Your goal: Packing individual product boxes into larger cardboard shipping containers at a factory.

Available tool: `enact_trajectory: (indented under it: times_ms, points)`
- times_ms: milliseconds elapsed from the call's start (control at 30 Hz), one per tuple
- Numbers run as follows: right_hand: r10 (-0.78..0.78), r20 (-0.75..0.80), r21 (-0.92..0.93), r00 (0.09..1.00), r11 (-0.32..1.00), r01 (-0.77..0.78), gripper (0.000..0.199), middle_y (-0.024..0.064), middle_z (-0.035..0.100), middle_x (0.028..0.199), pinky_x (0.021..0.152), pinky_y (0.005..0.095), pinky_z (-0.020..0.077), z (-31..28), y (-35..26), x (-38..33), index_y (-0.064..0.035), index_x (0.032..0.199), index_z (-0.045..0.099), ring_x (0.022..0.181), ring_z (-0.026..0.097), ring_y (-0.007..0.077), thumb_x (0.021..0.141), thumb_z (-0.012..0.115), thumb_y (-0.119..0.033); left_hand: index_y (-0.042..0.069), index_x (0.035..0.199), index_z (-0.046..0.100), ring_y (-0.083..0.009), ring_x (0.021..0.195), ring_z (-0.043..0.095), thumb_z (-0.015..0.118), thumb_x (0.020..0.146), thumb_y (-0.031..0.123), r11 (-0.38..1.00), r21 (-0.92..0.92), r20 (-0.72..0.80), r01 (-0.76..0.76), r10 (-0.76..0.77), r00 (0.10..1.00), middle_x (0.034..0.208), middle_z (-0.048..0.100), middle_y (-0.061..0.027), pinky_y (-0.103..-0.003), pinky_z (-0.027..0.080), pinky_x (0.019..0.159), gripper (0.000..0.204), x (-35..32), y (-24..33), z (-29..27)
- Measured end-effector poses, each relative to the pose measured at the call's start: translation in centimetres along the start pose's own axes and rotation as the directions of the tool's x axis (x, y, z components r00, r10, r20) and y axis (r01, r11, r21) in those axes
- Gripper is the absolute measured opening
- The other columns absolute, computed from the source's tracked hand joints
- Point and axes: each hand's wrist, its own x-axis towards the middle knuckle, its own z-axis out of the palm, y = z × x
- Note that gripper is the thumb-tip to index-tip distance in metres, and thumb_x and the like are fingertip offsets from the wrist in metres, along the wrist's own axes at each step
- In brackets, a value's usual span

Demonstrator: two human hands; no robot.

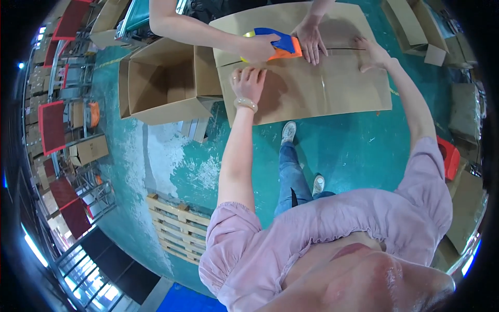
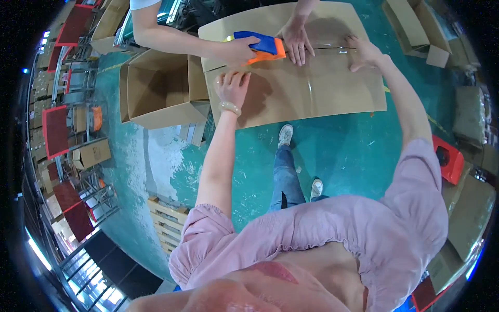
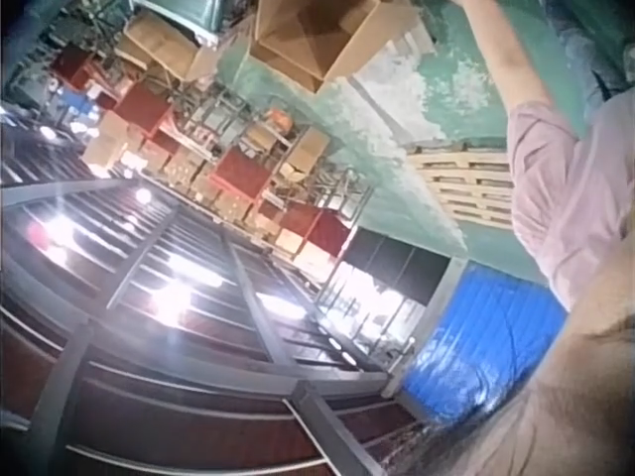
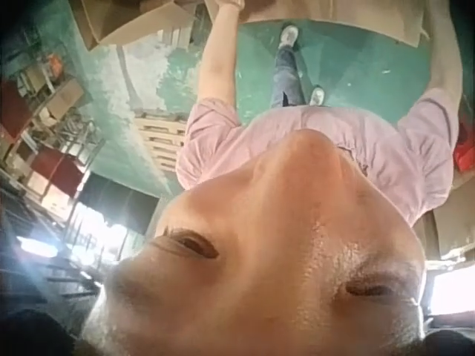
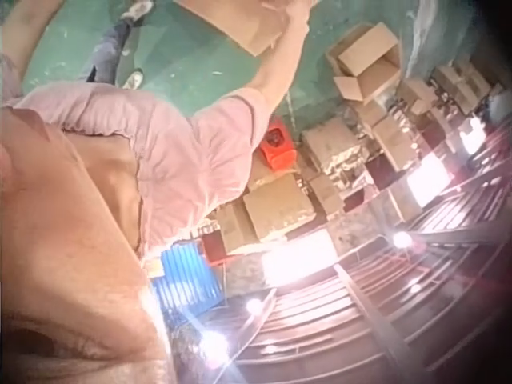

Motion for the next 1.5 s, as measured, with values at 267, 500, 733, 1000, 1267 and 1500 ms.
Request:
enact_trajectory:
  times_ms: [267, 500, 733, 1000, 1267, 1500]
  points:
    - [0.014, -0.003, 0.006, 1.0, 1.0, -0.014, 0.111, 0.0151, 0.022, 0.145, 0.11, 0.0352, 0.0229, 0.2, 0.1, 1.1, -0.0029, 0.138, 0.026, 0.136, 0.018, 0.0284, 0.046, 0.085, -0.023, 0.005, 0.134, 0.036, -0.0354, 0.132, 0.023, 0.055, 0.076, 0.057, 0.993, 0.106, 0.32, 0.042, -0.074, 0.944, 0.141, 0.034, -0.0091, -0.059, 0.014, 0.104, 0.08, -2.3, 3.9, -3.3]
    - [0.085, 0.003, 0.134, 0.996, 0.987, -0.085, 0.119, 0.0141, 0.017, 0.147, 0.111, 0.0343, 0.0197, 1.0, 0.6, 0.9, -0.0038, 0.14, 0.021, 0.137, 0.015, 0.0269, 0.042, 0.086, -0.016, 0.005, 0.14, 0.024, -0.0339, 0.136, 0.014, 0.053, 0.076, 0.06, 0.994, 0.074, 0.434, 0.076, -0.101, 0.895, 0.147, 0.022, -0.0086, -0.059, 0.008, 0.105, 0.09, -2.1, 3.5, -3.6]
    - [0.055, -0.013, 0.13, 0.998, 0.99, -0.052, 0.119, 0.012, 0.017, 0.148, 0.112, 0.0339, 0.0183, 1.4, 1.7, 1.4, -0.0047, 0.141, 0.02, 0.137, 0.014, 0.0258, 0.041, 0.085, -0.014, 0.003, 0.135, 0.03, -0.0348, 0.134, 0.016, 0.057, 0.072, 0.061, 0.989, -0.038, 0.421, 0.144, -0.115, 0.9, 0.139, 0.029, -0.0163, -0.058, 0.009, 0.105, 0.089, -2.3, 3.2, -3.0]
    - [0.079, 0.007, 0.167, 0.997, 0.983, -0.079, 0.122, 0.0117, 0.016, 0.148, 0.112, 0.0346, 0.0167, 1.1, 1.4, 1.2, -0.0045, 0.141, 0.019, 0.138, 0.011, 0.0249, 0.04, 0.085, -0.017, 0.0, 0.129, 0.033, -0.039, 0.13, 0.019, 0.061, 0.074, 0.053, 0.991, 0.051, 0.248, 0.123, -0.132, 0.96, 0.135, 0.028, -0.0236, -0.053, 0.014, 0.106, 0.081, -2.2, 4.1, -3.4]
    - [0.092, 0.024, 0.167, 0.995, 0.981, -0.094, 0.125, 0.0118, 0.015, 0.148, 0.113, 0.0338, 0.016, 1.0, 1.1, 1.4, -0.0045, 0.141, 0.017, 0.138, 0.009, 0.024, 0.037, 0.086, -0.018, 0.001, 0.129, 0.034, -0.045, 0.128, 0.018, 0.058, 0.079, 0.045, 0.975, -0.063, 0.133, 0.211, -0.201, 0.97, 0.134, 0.028, -0.0243, -0.054, 0.019, 0.104, 0.071, -2.3, 3.0, -2.5]
    - [0.114, 0.041, 0.115, 0.993, 0.986, -0.118, 0.126, 0.0132, 0.014, 0.148, 0.113, 0.0339, 0.0156, 1.0, 1.3, 1.8, -0.0041, 0.141, 0.018, 0.138, 0.009, 0.0245, 0.037, 0.086, -0.017, 0.005, 0.127, 0.037, -0.0444, 0.123, 0.024, 0.058, 0.08, 0.044, 0.975, -0.054, 0.11, 0.218, -0.211, 0.971, 0.128, 0.033, -0.023, -0.054, 0.022, 0.102, 0.064, -2.5, 3.1, -2.0]
